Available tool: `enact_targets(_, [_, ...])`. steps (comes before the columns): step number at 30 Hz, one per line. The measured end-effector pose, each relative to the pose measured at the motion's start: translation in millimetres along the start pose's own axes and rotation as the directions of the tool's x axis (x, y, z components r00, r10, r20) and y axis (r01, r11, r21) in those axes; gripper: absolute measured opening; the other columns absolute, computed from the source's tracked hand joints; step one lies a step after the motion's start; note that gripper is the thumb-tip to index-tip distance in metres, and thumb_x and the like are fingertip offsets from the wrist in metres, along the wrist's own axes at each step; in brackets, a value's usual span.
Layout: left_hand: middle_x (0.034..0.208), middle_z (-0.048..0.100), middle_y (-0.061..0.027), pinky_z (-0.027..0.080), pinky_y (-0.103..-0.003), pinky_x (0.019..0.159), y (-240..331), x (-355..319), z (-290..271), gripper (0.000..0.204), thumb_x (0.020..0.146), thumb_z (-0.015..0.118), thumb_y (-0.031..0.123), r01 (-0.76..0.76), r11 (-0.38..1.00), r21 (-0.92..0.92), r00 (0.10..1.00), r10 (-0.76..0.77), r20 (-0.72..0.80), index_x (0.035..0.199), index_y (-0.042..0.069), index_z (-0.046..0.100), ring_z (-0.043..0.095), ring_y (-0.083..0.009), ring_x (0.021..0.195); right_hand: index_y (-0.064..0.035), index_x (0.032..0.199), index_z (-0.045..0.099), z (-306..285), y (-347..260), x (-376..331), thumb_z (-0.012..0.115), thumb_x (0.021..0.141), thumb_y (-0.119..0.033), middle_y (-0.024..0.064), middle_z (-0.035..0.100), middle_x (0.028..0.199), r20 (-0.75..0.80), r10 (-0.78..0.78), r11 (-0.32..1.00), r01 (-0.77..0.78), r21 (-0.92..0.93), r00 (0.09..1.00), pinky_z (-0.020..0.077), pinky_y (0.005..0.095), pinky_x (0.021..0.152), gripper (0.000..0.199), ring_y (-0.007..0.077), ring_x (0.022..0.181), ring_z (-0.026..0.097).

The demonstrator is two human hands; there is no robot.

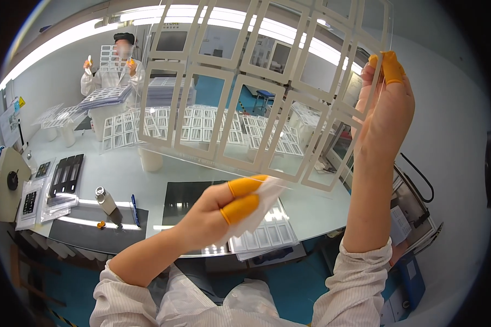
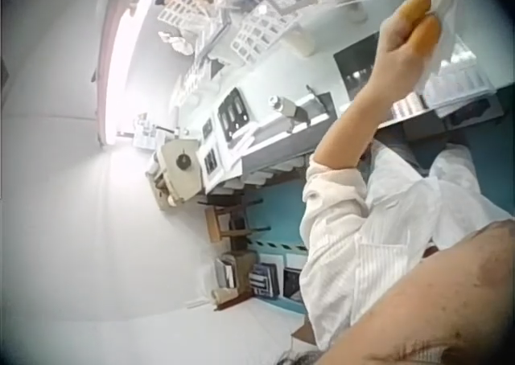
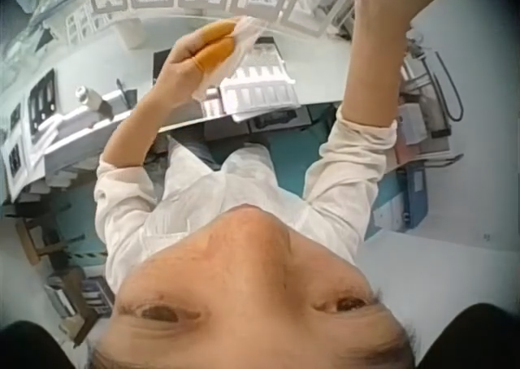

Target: Clean and inspect glass panels using wipes and cleaning solution at a light table.

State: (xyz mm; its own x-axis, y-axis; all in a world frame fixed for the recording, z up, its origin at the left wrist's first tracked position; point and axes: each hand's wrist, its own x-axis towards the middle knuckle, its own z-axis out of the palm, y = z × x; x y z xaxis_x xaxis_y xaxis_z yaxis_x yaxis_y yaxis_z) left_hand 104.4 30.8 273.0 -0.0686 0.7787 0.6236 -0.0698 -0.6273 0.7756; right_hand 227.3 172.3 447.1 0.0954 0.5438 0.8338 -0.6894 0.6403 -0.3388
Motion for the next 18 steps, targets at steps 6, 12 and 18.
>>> enact_targets(6, [0.102,0.057,-0.0077,0.052,-0.025,0.074,-3.6,44.7,-20.6,0.041,0.087,0.060,0.019,-0.020,0.789,-0.614,0.989,0.107,0.105,0.123,0.002,0.049,0.060,-0.0135,0.084,0.0047,0.105,0.053,8.3,-0.1,-9.7,0.046,0.083,-0.003,0.0097,0.055,0.091,0.033,0.096,0.994,-0.094,-0.049,0.995,0.0401,0.0240,0.091,0.025,0.0130,0.085,0.053])
enact_targets(12, [0.100,0.058,-0.0100,0.052,-0.027,0.081,-7.7,42.5,-17.7,0.037,0.087,0.059,0.020,-0.030,0.729,-0.684,0.991,0.112,0.076,0.118,0.001,0.051,0.061,-0.0169,0.085,0.0005,0.100,0.055,11.9,8.2,-19.9,0.046,0.081,-0.004,0.0039,0.052,0.082,0.038,0.089,0.987,-0.083,-0.137,0.995,0.0387,0.0189,0.076,0.021,0.0086,0.074,0.047])
enact_targets(18, [0.095,0.058,-0.0155,0.043,-0.032,0.068,-45.1,-4.8,-19.7,0.027,0.083,0.058,0.014,0.063,0.816,-0.575,0.996,-0.017,0.086,0.106,-0.001,0.060,0.057,-0.0209,0.078,-0.0023,0.096,0.056,5.2,14.6,-17.5,0.046,0.081,-0.006,0.0010,0.051,0.079,0.040,0.065,0.987,-0.059,-0.147,0.997,0.0369,0.0184,0.069,0.019,0.0058,0.070,0.045])
